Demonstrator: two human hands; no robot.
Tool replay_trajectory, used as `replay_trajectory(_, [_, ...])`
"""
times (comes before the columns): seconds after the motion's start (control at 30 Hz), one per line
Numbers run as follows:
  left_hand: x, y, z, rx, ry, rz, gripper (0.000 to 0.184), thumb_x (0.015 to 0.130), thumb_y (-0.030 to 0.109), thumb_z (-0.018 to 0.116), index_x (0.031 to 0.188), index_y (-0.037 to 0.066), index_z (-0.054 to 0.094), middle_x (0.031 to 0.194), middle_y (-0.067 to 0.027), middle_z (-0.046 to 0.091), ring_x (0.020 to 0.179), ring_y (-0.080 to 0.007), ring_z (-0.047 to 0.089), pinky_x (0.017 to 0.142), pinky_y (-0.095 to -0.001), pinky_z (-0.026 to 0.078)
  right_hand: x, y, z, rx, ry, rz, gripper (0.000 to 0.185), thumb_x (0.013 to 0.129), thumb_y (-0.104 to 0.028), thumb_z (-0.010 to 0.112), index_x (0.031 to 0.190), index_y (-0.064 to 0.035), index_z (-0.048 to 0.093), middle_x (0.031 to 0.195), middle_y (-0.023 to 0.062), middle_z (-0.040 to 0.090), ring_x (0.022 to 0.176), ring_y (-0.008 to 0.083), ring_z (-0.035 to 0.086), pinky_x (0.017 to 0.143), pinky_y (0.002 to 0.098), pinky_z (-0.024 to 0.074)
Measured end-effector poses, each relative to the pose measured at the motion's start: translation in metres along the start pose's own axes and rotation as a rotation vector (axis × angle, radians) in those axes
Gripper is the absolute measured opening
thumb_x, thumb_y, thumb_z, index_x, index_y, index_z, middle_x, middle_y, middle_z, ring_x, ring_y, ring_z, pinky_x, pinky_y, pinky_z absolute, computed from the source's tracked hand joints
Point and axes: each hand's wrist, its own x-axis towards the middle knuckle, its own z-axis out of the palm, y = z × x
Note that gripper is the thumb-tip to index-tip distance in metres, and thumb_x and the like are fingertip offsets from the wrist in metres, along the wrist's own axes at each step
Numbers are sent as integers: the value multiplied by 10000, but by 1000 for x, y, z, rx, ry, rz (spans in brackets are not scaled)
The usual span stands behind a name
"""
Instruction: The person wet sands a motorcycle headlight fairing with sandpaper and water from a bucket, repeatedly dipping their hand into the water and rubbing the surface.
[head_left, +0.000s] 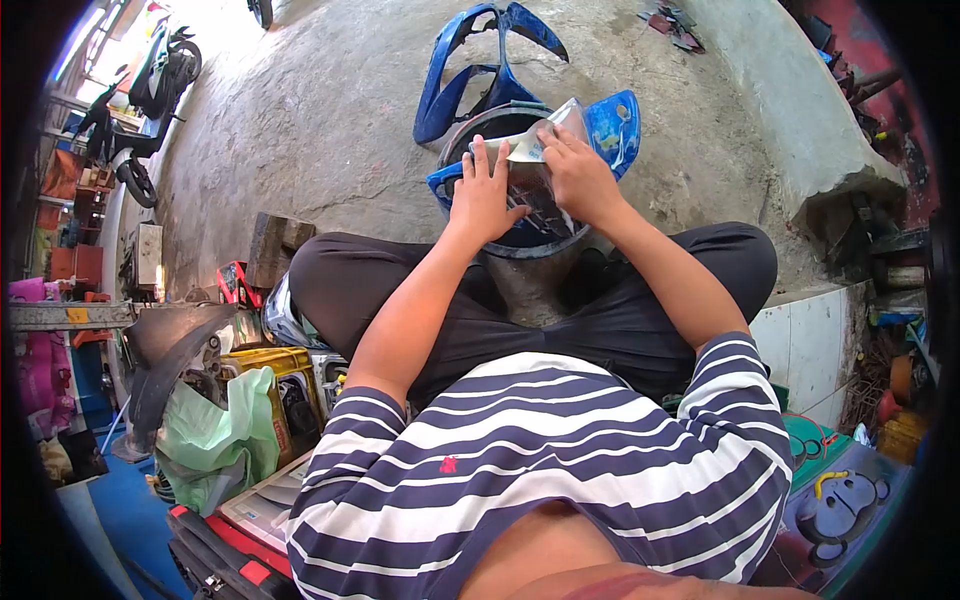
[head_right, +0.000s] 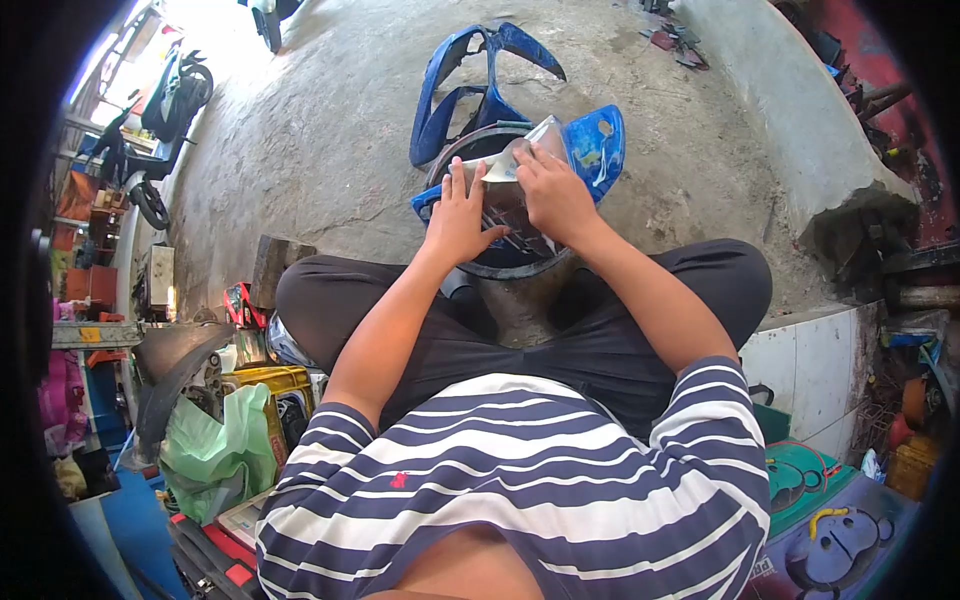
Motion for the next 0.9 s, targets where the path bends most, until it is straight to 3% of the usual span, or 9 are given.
replay_trajectory(0.2, [1, -1, 4, -7, 21, 13, 1243, 809, 505, 896, 1726, 93, 164, 1729, -385, 110, 1527, -602, 331, 1130, -599, 476, 7, 29, -10, 18, 100, 210, 361, 933, -106, 588, 1257, 33, 662, 1478, 204, 647, 1417, 419, 566, 1140, 506, 472])
replay_trajectory(0.33, [-1, -3, 7, -5, 43, 18, 1230, 796, 492, 905, 1720, 93, 198, 1727, -381, 124, 1517, -603, 346, 1103, -588, 501, -3, -7, -7, -101, -31, -21, 304, 928, -129, 616, 1196, -9, 696, 1492, 144, 650, 1441, 365, 548, 1142, 554, 450])
replay_trajectory(0.43, [0, -3, 5, -5, 45, 17, 1230, 793, 492, 908, 1719, 93, 204, 1727, -382, 123, 1518, -603, 343, 1103, -587, 503, 1, -8, -13, -56, -50, 17, 313, 925, -130, 620, 1207, -16, 696, 1490, 128, 655, 1437, 361, 547, 1135, 551, 447])
replay_trajectory(0.47, [0, -2, 4, -8, 41, 15, 1231, 791, 492, 909, 1718, 93, 206, 1727, -382, 122, 1519, -603, 341, 1103, -586, 503, 5, 2, -15, -83, 11, 39, 292, 942, -129, 649, 1208, -14, 683, 1459, 129, 672, 1403, 395, 573, 1102, 536, 466])
replay_trajectory(0.57, [0, -1, 0, -14, 0, 7, 1255, 821, 513, 888, 1732, 98, 132, 1732, -384, 104, 1529, -606, 324, 1142, -608, 465, 7, 31, -12, -43, 113, 205, 320, 933, -138, 621, 1218, -13, 691, 1483, 119, 660, 1425, 373, 552, 1106, 558, 451])
replay_trajectory(0.67, [-1, -3, 6, -2, 55, 19, 1238, 789, 493, 910, 1720, 95, 197, 1729, -379, 117, 1515, -607, 344, 1098, -587, 505, 4, 19, -7, -100, 87, 150, 289, 927, -132, 625, 1181, -19, 703, 1466, 125, 669, 1415, 398, 552, 1106, 556, 447])
replay_trajectory(0.83, [1, -2, 6, -2, 22, 14, 1246, 814, 503, 893, 1728, 99, 149, 1730, -384, 110, 1520, -608, 334, 1126, -603, 478, 2, -16, -14, -86, 14, -29, 324, 894, -105, 677, 1198, 8, 705, 1451, 118, 679, 1356, 412, 589, 1094, 549, 463])
replay_trajectory(0.9, [0, -3, 3, 1, 8, 15, 1250, 824, 509, 886, 1731, 100, 130, 1728, -388, 109, 1522, -609, 331, 1141, -609, 464, 7, 6, -11, -74, 67, 60, 374, 916, -127, 681, 1266, 4, 691, 1435, 119, 686, 1337, 406, 598, 1097, 532, 466])
